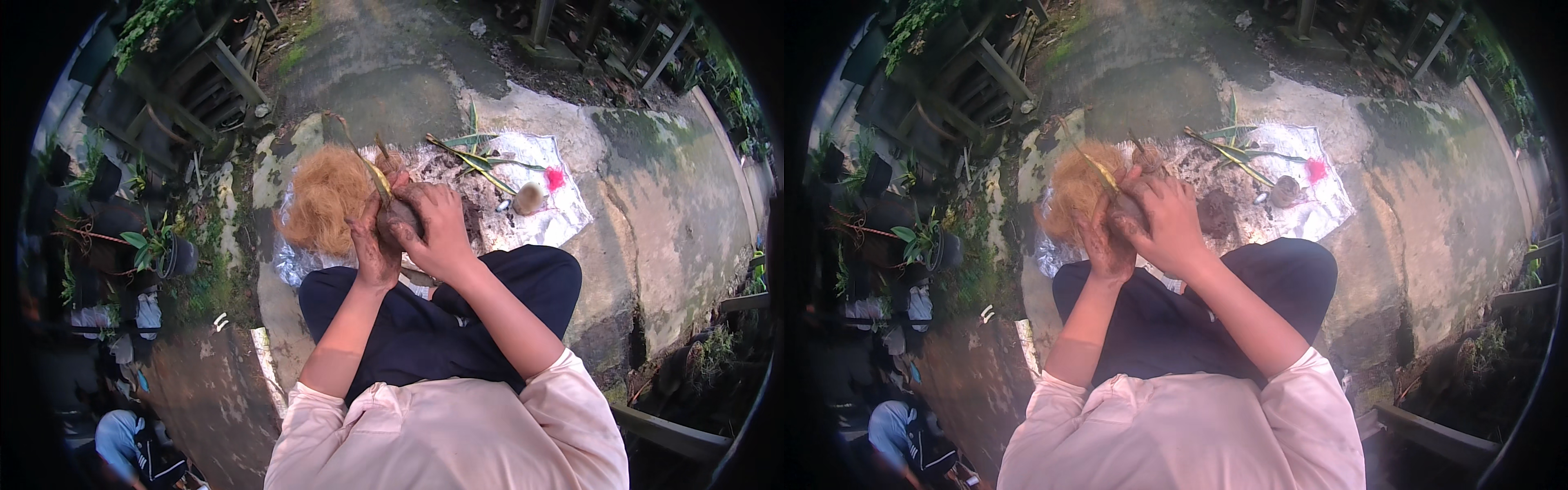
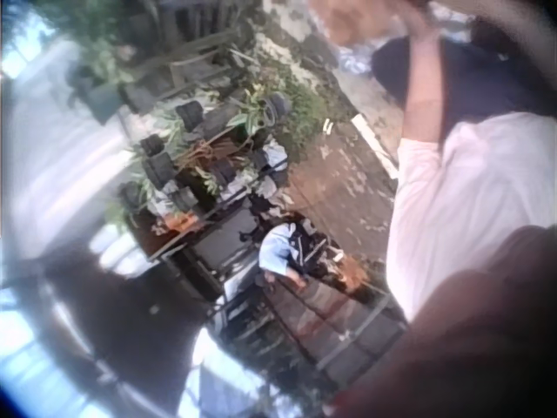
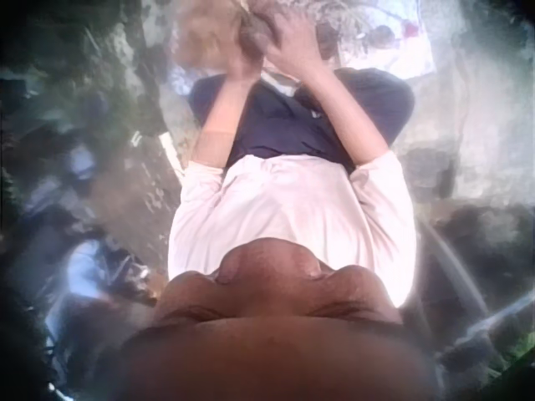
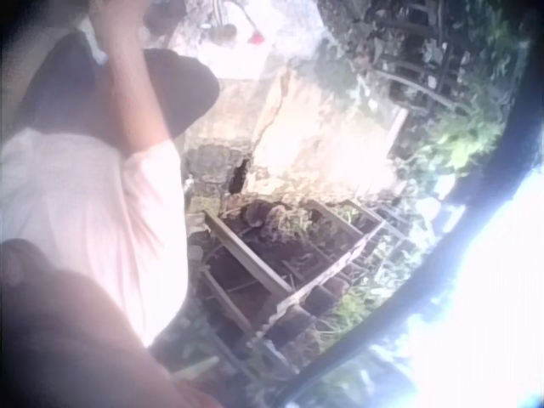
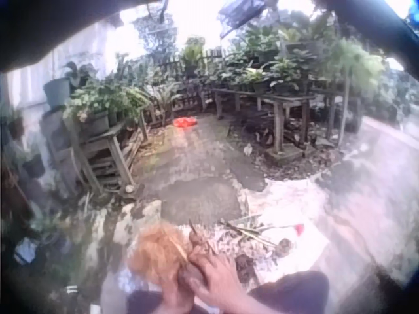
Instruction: The person sits cross-legged on the ground and repeatedly shapes a lump of clay by hand, rolling and pressing it into a rounded form. The person occasionally picks up and sets down small pieces of clay while continuing to refine the main lump.
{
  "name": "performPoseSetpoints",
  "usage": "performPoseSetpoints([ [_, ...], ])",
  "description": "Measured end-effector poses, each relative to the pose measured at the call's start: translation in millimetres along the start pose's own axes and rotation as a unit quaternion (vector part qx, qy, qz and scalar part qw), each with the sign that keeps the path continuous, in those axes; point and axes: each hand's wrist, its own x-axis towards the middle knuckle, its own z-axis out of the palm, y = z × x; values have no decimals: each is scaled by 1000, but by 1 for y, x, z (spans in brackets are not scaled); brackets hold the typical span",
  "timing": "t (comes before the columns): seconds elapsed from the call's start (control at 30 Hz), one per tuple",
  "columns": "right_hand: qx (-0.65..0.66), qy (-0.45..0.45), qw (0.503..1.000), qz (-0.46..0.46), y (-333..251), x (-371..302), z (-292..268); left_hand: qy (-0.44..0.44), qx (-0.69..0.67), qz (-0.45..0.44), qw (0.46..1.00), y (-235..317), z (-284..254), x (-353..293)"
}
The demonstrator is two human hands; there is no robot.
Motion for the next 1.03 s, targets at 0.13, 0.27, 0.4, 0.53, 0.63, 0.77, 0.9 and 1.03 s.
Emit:
performPoseSetpoints([
  [0.13, -63, 160, 984, -44, 7, 0, 22, 164, -162, -117, 966, -19, 17, -3],
  [0.27, -111, 189, 972, -83, 20, 0, 43, 159, -210, -130, 956, -36, -6, 4],
  [0.4, -128, 80, 988, -34, 31, -8, 50, 221, -126, -124, 959, -39, -7, 0],
  [0.53, 198, 143, 970, -2, 45, -3, 57, -23, -102, 0, 995, -43, -32, 1],
  [0.63, 228, 109, 968, 6, 39, 1, 44, 31, -43, 62, 997, -47, -1, 7],
  [0.77, 327, 35, 944, -6, 17, -1, 26, 93, -70, 64, 991, -39, 0, 21],
  [0.9, 208, -9, 978, -34, -22, -12, -5, 150, 29, 89, 984, -21, -7, 31],
  [1.03, 252, 18, 967, -1, -24, 2, -20, 116, 51, 81, 989, -19, -2, 37],
])
